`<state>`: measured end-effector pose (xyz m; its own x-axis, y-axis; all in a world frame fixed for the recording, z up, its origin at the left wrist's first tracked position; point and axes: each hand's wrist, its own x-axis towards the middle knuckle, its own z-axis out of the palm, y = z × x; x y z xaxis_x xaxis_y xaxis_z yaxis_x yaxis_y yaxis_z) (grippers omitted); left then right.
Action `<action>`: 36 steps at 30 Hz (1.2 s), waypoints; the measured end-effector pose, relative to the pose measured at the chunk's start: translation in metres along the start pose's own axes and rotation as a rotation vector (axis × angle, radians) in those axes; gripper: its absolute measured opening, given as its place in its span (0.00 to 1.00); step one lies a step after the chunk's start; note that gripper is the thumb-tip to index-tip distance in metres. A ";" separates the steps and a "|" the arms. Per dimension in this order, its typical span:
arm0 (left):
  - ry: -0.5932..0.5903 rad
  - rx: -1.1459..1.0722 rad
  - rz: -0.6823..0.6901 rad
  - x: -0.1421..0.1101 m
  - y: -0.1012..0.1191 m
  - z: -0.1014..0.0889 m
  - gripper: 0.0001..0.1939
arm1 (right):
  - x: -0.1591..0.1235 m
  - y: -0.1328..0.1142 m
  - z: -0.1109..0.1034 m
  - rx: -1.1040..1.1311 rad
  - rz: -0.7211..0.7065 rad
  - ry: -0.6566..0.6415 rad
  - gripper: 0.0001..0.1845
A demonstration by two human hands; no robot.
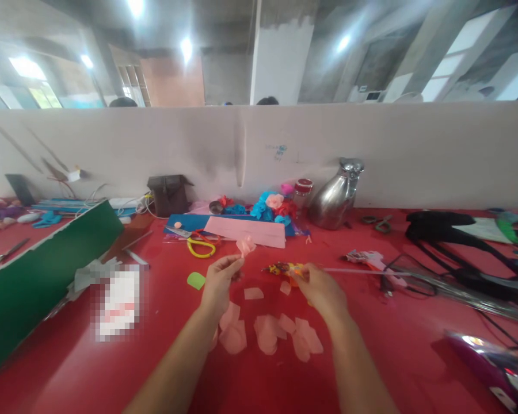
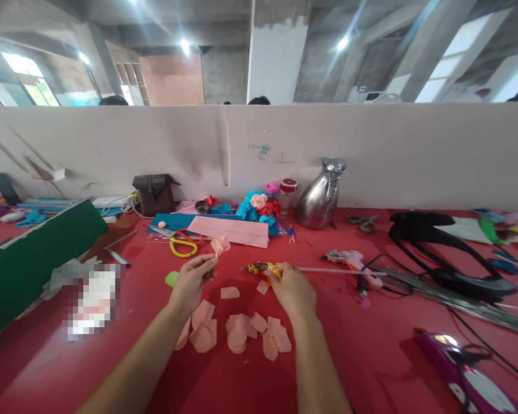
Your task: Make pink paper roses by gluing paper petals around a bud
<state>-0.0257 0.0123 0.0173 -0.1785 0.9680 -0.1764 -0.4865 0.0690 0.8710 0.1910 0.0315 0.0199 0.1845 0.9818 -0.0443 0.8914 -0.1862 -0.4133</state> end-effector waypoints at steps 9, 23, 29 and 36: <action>-0.002 -0.075 -0.119 0.004 -0.002 -0.003 0.16 | 0.024 0.027 0.020 0.200 0.007 -0.048 0.07; 0.055 -0.096 -0.171 0.009 0.000 -0.009 0.19 | 0.026 0.028 0.022 0.291 -0.041 -0.091 0.10; -0.055 -0.138 -0.139 0.010 -0.001 -0.011 0.19 | 0.023 0.024 0.018 0.297 -0.017 -0.045 0.07; -0.231 -0.239 -0.038 0.005 0.002 -0.008 0.14 | 0.008 -0.001 0.002 0.999 0.018 -0.017 0.23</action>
<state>-0.0346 0.0154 0.0146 0.0294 0.9968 -0.0742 -0.6805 0.0743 0.7290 0.1909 0.0391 0.0180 0.1815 0.9810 -0.0679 0.1299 -0.0923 -0.9872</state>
